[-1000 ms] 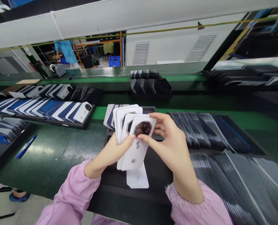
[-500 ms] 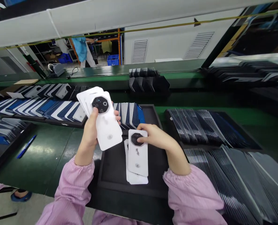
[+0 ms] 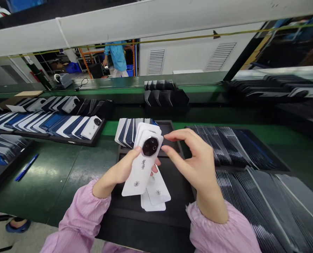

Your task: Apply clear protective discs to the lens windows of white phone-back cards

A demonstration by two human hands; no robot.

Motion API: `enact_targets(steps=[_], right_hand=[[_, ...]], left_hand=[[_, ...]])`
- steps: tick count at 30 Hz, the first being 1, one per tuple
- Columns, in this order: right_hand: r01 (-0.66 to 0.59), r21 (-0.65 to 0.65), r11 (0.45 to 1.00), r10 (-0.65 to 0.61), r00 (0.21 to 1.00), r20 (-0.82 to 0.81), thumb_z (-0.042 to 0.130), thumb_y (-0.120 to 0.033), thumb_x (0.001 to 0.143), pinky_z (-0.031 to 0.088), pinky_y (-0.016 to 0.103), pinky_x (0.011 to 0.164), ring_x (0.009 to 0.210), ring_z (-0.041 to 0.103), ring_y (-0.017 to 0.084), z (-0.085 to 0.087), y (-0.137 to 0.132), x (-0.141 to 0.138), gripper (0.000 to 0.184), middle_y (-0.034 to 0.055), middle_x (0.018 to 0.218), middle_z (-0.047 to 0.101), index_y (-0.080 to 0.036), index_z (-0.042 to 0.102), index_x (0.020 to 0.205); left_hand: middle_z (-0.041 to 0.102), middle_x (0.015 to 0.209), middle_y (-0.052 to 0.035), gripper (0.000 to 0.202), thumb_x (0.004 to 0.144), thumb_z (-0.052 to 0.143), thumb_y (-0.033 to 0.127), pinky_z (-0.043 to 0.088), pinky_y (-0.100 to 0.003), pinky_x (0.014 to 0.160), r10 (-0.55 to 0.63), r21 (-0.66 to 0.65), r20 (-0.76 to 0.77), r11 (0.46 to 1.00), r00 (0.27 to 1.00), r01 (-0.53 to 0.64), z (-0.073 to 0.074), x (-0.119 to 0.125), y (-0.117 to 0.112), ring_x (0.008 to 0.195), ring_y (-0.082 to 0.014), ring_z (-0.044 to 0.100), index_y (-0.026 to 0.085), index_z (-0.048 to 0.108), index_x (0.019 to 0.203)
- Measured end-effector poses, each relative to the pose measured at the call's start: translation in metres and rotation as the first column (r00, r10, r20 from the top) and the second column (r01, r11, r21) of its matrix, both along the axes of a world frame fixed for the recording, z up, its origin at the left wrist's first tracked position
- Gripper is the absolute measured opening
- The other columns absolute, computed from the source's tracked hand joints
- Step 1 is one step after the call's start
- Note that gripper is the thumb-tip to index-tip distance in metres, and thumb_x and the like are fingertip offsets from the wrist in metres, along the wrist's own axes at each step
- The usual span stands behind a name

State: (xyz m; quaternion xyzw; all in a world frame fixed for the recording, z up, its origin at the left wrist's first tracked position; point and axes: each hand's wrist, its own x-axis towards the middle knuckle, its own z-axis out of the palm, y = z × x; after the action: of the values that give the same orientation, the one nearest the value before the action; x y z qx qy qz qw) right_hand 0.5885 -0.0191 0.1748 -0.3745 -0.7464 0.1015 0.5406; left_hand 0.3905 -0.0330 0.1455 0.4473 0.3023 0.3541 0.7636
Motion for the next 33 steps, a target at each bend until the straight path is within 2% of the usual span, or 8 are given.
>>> enact_targets(steps=[3, 8, 15, 24, 27, 29, 31, 33], right_hand=[[-0.065, 0.037, 0.997, 0.063, 0.996, 0.066, 0.065, -0.025, 0.092, 0.052, 0.036, 0.075, 0.085, 0.063, 0.023, 0.004, -0.003, -0.004, 0.006, 0.0041, 0.091, 0.066, -0.023, 0.065, 0.097], [-0.057, 0.093, 0.994, 0.051, 0.997, 0.065, 0.067, -0.019, 0.090, 0.051, 0.036, 0.074, 0.080, 0.065, 0.021, 0.004, -0.003, -0.004, 0.007, 0.0014, 0.085, 0.067, -0.024, 0.063, 0.092], [-0.056, 0.131, 0.990, 0.027, 0.977, 0.210, 0.059, -0.011, 0.090, 0.049, 0.040, 0.078, 0.082, 0.067, 0.022, 0.008, -0.007, -0.003, 0.014, 0.0021, 0.084, 0.068, -0.024, 0.062, 0.087], [0.002, 0.170, 0.985, -0.052, 0.956, 0.288, 0.055, -0.008, 0.093, 0.041, 0.046, 0.098, 0.083, 0.065, 0.020, 0.005, -0.009, -0.004, 0.017, -0.0001, 0.086, 0.067, -0.023, 0.058, 0.085], [0.037, 0.252, 0.967, -0.125, 0.931, 0.342, 0.052, -0.006, 0.091, 0.040, 0.049, 0.097, 0.088, 0.061, 0.022, 0.002, -0.010, -0.008, 0.019, 0.0023, 0.088, 0.064, -0.023, 0.054, 0.083], [0.016, 0.311, 0.950, -0.131, 0.927, 0.352, 0.052, -0.002, 0.086, 0.039, 0.051, 0.101, 0.092, 0.058, 0.023, 0.000, -0.012, -0.012, 0.022, 0.0033, 0.095, 0.063, -0.024, 0.053, 0.082], [-0.057, 0.293, 0.954, -0.037, 0.951, 0.306, 0.052, 0.001, 0.084, 0.039, 0.053, 0.105, 0.099, 0.058, 0.023, 0.001, -0.016, -0.013, 0.026, 0.0033, 0.102, 0.062, -0.025, 0.051, 0.081], [-0.136, 0.186, 0.973, 0.119, 0.987, 0.105, 0.049, -0.003, 0.088, 0.043, 0.052, 0.102, 0.102, 0.059, 0.024, 0.002, -0.018, -0.011, 0.024, 0.0038, 0.105, 0.060, -0.026, 0.050, 0.083]], left_hand=[[0.067, 0.093, -0.0126, 0.067, 0.090, 0.040, 0.071, 0.049, -0.035, 0.081, -0.013, 0.119, -0.130, 0.992, 0.991, 0.028, -0.001, 0.002, -0.007, 0.083, -0.0224, 0.061, 0.011, 0.069, 0.102], [0.065, 0.092, -0.0112, 0.064, 0.095, 0.035, 0.067, 0.046, -0.034, 0.083, -0.003, 0.269, -0.290, 0.960, 0.957, 0.084, 0.009, -0.001, -0.013, 0.087, -0.0227, 0.058, 0.013, 0.068, 0.100], [0.065, 0.089, -0.0091, 0.061, 0.098, 0.032, 0.061, 0.045, -0.032, 0.083, 0.077, 0.417, -0.399, 0.903, 0.914, 0.106, 0.023, 0.000, -0.016, 0.085, -0.0219, 0.060, 0.013, 0.069, 0.097], [0.067, 0.090, -0.0085, 0.055, 0.101, 0.032, 0.054, 0.044, -0.031, 0.083, 0.105, 0.411, -0.413, 0.908, 0.905, 0.082, 0.021, 0.001, -0.019, 0.086, -0.0218, 0.060, 0.013, 0.070, 0.104], [0.067, 0.086, -0.0096, 0.059, 0.098, 0.038, 0.059, 0.045, -0.031, 0.078, 0.106, 0.324, -0.282, 0.946, 0.954, -0.010, 0.017, 0.004, -0.021, 0.079, -0.0210, 0.060, 0.011, 0.071, 0.094], [0.068, 0.084, -0.0110, 0.064, 0.094, 0.040, 0.066, 0.047, -0.033, 0.076, 0.114, 0.165, -0.082, 0.981, 0.990, -0.099, 0.016, 0.006, -0.022, 0.076, -0.0221, 0.061, 0.010, 0.071, 0.090], [0.069, 0.086, -0.0119, 0.065, 0.091, 0.043, 0.068, 0.049, -0.035, 0.076, 0.136, -0.012, 0.140, 0.991, 0.981, -0.136, 0.018, 0.007, -0.022, 0.077, -0.0240, 0.064, 0.010, 0.070, 0.095], [0.069, 0.091, -0.0124, 0.064, 0.087, 0.047, 0.068, 0.051, -0.036, 0.078, 0.147, -0.099, 0.300, 0.987, 0.942, -0.123, 0.022, 0.007, -0.022, 0.079, -0.0242, 0.064, 0.010, 0.068, 0.102]])
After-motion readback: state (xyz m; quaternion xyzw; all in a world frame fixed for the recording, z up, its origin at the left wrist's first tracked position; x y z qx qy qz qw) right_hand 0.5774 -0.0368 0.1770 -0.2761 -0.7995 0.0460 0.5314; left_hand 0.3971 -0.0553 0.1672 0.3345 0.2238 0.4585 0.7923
